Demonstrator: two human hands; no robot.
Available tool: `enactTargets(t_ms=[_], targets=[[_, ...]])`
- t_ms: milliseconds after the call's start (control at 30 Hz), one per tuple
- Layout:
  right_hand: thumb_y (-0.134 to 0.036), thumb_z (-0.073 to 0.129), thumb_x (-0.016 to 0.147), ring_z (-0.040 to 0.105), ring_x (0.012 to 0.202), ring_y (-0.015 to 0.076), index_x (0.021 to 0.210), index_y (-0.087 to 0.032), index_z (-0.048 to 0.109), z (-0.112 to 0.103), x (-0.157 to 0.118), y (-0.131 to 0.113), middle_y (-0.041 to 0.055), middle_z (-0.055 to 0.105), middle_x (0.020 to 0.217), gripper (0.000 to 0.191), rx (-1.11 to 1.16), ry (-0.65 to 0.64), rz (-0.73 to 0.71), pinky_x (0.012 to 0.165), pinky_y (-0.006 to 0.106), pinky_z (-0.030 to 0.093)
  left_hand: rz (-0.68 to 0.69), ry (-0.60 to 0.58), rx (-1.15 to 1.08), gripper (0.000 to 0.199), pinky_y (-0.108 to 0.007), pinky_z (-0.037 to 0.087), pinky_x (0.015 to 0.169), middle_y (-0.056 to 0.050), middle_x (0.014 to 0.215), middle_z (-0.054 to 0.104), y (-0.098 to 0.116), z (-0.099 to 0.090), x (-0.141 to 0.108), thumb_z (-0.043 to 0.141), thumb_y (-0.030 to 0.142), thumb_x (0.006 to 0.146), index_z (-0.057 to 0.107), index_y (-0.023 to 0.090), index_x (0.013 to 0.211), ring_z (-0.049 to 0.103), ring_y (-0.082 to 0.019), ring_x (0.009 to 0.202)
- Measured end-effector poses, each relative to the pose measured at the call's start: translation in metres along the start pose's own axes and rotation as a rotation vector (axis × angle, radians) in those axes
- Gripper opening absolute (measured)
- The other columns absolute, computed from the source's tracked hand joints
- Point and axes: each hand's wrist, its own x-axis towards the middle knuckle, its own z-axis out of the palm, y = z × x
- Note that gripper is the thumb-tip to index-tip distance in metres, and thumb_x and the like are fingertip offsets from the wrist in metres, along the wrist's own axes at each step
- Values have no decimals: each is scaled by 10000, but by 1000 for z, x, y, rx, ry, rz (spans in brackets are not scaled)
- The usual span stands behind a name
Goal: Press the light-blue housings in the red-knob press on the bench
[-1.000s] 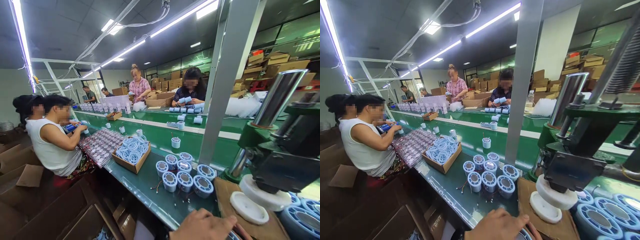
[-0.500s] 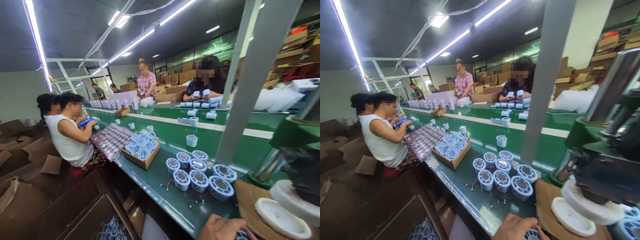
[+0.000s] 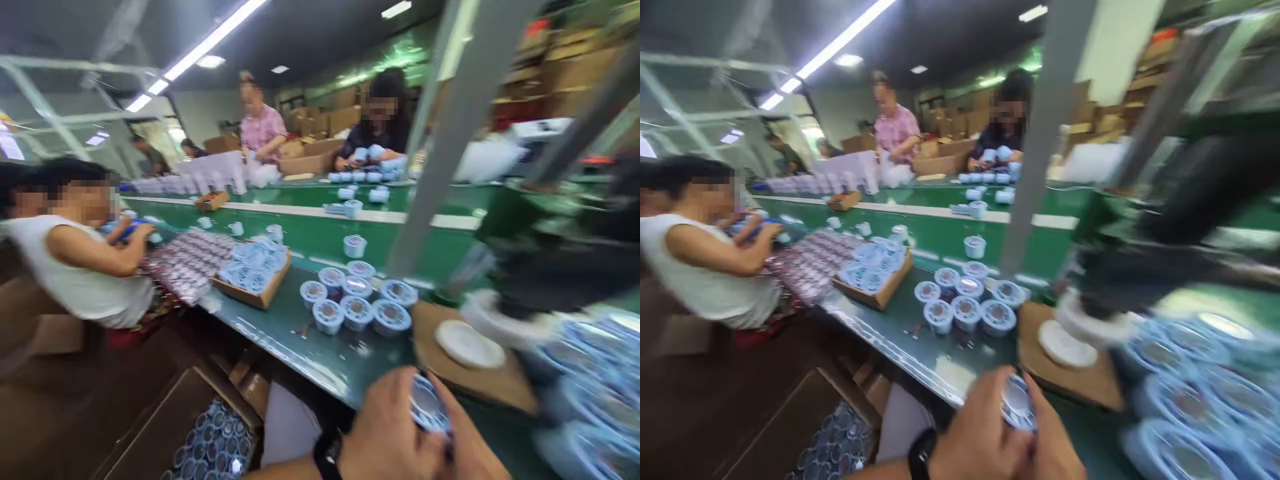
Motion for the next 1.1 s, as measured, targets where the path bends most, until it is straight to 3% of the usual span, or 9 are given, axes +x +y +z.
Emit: enactTargets(t_ms=[133,233,333,433,533,667,800,1000,1100], targets=[[-176,420,889,481,1354,231,1562,-170,242,-22,3,-25,132,422,1488,696,-15,-78,-33,1097,395,478,-12,-32,-36,583,-503,306,1193,-186,1509,411,-4,-11,2,458,268,930,340,99,1476,390,-298,1399],[-149,497,864,440,1387,210,1556,-212,249,-69,17,-49,105,394,1511,737,-48,-155,-80,1136,380,446,-13,-28,-57,560,-512,298,1190,-172,1519,404,-12,-5,5,457,287,947,338,131,1471,374,-292,1416],[-219,531,923,553,1268,204,1505,-254,339,-138,42,-90,75,504,1411,614,-90,115,-133,1078,401,500,-11,-23,-62,559,-505,307,1184,-170,1510,416,-12,-3,2,467,297,948,338,134,1468,384,-288,1412],[-256,562,935,549,1250,201,1450,-241,409,-201,80,-135,66,535,1341,538,-72,447,-195,1034,384,526,-19,-12,-77,558,-487,323,1175,-161,1482,454,-10,-7,2,490,292,933,358,144,1454,422,-280,1385],[-227,568,912,551,1213,186,1435,-190,436,-231,113,-162,67,547,1301,540,-223,479,-264,1024,348,507,-35,-29,-98,573,-483,327,1172,-167,1484,452,-7,-11,5,498,292,916,359,130,1448,430,-279,1380],[-131,484,871,604,1118,156,1385,-167,493,-213,115,-161,44,597,1246,515,-307,318,-374,982,340,526,-53,-40,-101,605,-481,342,1163,-175,1476,467,-4,-16,10,550,293,875,388,118,1431,445,-288,1372],[-36,396,811,604,1156,163,1325,-193,529,-169,86,-129,49,602,1253,554,-212,289,-266,1027,367,522,-14,-46,-90,554,-476,378,1136,-152,1405,548,-4,-21,13,587,261,839,464,139,1365,513,-284,1306],[-65,480,740,447,1379,202,1527,-219,299,-85,33,-71,92,412,1494,823,41,-155,-60,1176,410,391,36,-59,-104,511,-463,424,1082,-141,1360,578,-3,-24,15,572,233,853,462,168,1348,551,-272,1253],[-60,496,712,439,1389,210,1539,-195,279,-42,17,-55,116,419,1490,865,140,-73,43,1173,414,388,17,-79,-123,530,-456,421,1085,-131,1354,574,1,-25,16,578,181,821,457,176,1337,549,-265,1251]])
